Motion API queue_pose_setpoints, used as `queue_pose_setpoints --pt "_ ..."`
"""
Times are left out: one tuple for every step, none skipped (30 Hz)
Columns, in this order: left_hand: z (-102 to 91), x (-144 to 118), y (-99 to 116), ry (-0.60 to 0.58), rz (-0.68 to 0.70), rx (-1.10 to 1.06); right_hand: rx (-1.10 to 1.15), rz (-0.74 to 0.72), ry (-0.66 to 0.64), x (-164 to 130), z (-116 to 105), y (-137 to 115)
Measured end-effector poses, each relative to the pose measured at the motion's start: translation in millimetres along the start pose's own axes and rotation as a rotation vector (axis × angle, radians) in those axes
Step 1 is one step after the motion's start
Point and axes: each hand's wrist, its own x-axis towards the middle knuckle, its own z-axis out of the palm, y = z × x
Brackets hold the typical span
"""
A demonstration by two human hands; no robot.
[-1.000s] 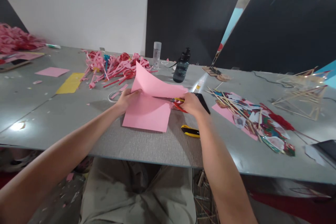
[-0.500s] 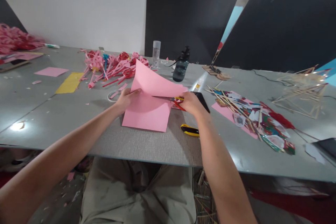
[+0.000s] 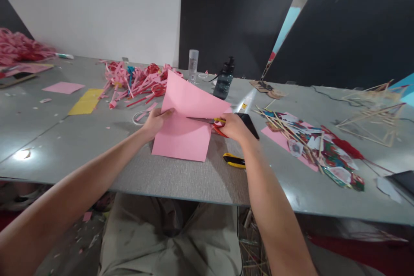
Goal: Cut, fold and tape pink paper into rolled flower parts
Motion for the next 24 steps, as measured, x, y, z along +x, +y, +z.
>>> queue_pose_setpoints --pt "0.2 0 0 -0.001 0.005 -0.007 0.008 -0.005 0.002 0 0 0" --pt "0.5 -1 1 0.002 0.008 -0.012 0.014 -0.006 0.003 -1 0 0" --pt "0.8 -1 1 0.007 0.011 -0.013 0.018 -0.002 0.004 -1 0 0" --pt "1.2 -1 1 0.012 0.014 -0.01 0.02 0.009 0.003 -1 0 -1" --pt "1.6 -1 2 0.013 0.019 -0.004 0.02 0.018 0.002 -1 0 -1" --pt "2.1 -1 2 0.012 0.025 -0.002 0.021 0.019 0.0 -1 0 -2" --pt "2.6 -1 2 0.011 0.032 -0.001 0.023 0.013 -0.002 -1 0 -2" --pt "3.1 -1 2 0.01 0.04 -0.001 0.029 0.002 -0.003 -1 0 -2" --pt "3.5 -1 2 0.01 0.048 -0.002 0.037 -0.011 -0.006 -1 0 -2" --pt "3.9 -1 2 0.014 0.054 0.0 0.047 -0.023 -0.007 -1 0 -2" --pt "4.2 -1 2 0.018 0.056 0.003 0.06 -0.03 -0.009 -1 1 -2" --pt "4.3 -2 2 0.02 0.057 0.007 0.073 -0.036 -0.012 -1 1 -2" --pt "4.4 -2 2 0.019 0.056 0.009 0.087 -0.04 -0.016 -2 0 -3" --pt "4.3 -2 2 0.02 0.054 0.008 0.099 -0.039 -0.022 -2 0 -4" --pt "4.2 -2 2 0.022 0.052 0.004 0.105 -0.028 -0.03 -3 -1 -5" --pt "4.0 -2 1 0.023 0.05 -0.003 0.108 -0.013 -0.042 -3 -2 -6" --pt "3.7 -1 1 0.021 0.05 -0.01 0.112 0.005 -0.057 -4 -4 -8" --pt "3.3 -1 1 0.017 0.051 -0.012 0.118 0.022 -0.073 -5 -5 -10" --pt "3.0 -1 0 0.011 0.056 -0.009 0.124 0.034 -0.088 -5 -7 -11" --pt "2.6 0 0 0.004 0.065 0.0 0.126 0.04 -0.1 -6 -8 -13" --pt "2.2 0 -1 -0.004 0.078 0.014 0.123 0.044 -0.105 -6 -10 -14" --pt "1.9 0 -1 -0.009 0.093 0.028 0.113 0.048 -0.104 -7 -10 -15" --pt "1.6 1 -2 -0.011 0.107 0.038 0.099 0.051 -0.101 -7 -11 -15" --pt "1.3 1 -3 -0.012 0.118 0.044 0.085 0.051 -0.097 -7 -11 -15"
